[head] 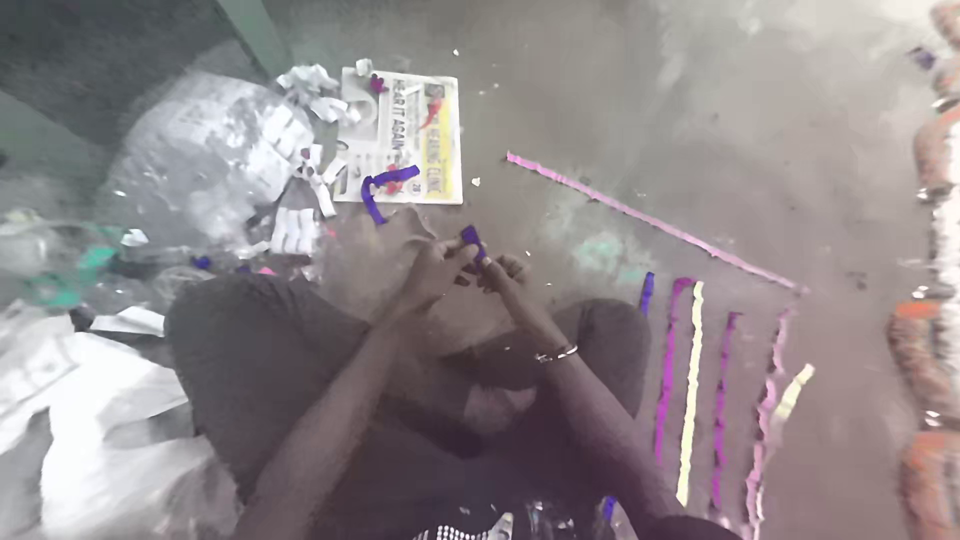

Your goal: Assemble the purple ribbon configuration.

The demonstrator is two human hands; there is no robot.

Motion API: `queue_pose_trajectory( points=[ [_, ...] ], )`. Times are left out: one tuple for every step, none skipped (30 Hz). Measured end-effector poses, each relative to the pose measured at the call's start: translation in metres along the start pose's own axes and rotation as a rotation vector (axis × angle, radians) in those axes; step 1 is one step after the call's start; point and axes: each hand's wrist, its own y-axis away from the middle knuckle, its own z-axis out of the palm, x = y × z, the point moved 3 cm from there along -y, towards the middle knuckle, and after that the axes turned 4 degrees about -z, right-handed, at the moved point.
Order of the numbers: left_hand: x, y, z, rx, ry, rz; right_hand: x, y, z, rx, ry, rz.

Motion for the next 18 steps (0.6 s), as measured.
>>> queue_pose_trajectory(
  points=[
    [-0.001, -0.001, -0.001, 0.037, 0.010, -0.026, -0.001, -0.003, -0.001, -0.014, 0.029, -0.034],
    [-0.002, -0.002, -0.001, 0.069, 0.015, -0.051, -0.001, -0.006, -0.003, -0.024, 0.076, -0.064],
    [-0.003, -0.005, -0.002, 0.097, -0.006, -0.061, -0.003, -0.008, -0.005, -0.027, 0.137, -0.085],
    [-0.005, -0.007, -0.004, 0.121, -0.066, -0.049, -0.005, -0.007, -0.006, -0.020, 0.198, -0.091],
    [-0.007, -0.011, -0.008, 0.143, -0.167, -0.009, -0.006, -0.006, -0.007, -0.012, 0.266, -0.081],
    [-0.010, -0.015, -0.011, 0.163, -0.302, 0.050, -0.007, -0.006, -0.009, 0.000, 0.344, -0.085],
    [-0.011, -0.017, -0.012, 0.172, -0.439, 0.117, -0.007, -0.008, -0.011, -0.002, 0.378, -0.100],
    [-0.010, -0.017, -0.009, 0.182, -0.547, 0.180, -0.006, -0.013, -0.013, -0.010, 0.375, -0.128],
    [-0.008, -0.015, -0.005, 0.185, -0.619, 0.224, -0.005, -0.016, -0.015, -0.017, 0.351, -0.157],
    [-0.004, -0.009, 0.000, 0.175, -0.649, 0.245, 0.000, -0.017, -0.015, -0.021, 0.307, -0.177],
    [-0.003, -0.005, 0.003, 0.166, -0.654, 0.272, 0.010, -0.018, -0.015, -0.018, 0.236, -0.190],
    [-0.003, -0.002, 0.003, 0.152, -0.630, 0.290, 0.020, -0.019, -0.014, -0.008, 0.176, -0.214],
    [-0.005, 0.000, 0.002, 0.123, -0.583, 0.290, 0.021, -0.020, -0.015, 0.000, 0.136, -0.236],
    [-0.008, -0.004, 0.000, 0.098, -0.527, 0.254, 0.015, -0.020, -0.017, 0.020, 0.153, -0.278],
    [-0.011, -0.008, -0.001, 0.071, -0.448, 0.187, 0.011, -0.022, -0.019, 0.032, 0.154, -0.328],
    [-0.013, -0.012, -0.003, 0.034, -0.357, 0.112, 0.008, -0.023, -0.019, 0.037, 0.139, -0.363],
    [-0.015, -0.016, -0.003, 0.007, -0.259, 0.077, 0.004, -0.022, -0.015, 0.044, 0.093, -0.352],
    [-0.020, -0.019, -0.004, -0.022, -0.151, 0.067, 0.005, -0.020, -0.010, 0.053, 0.000, -0.310]
  ],
)
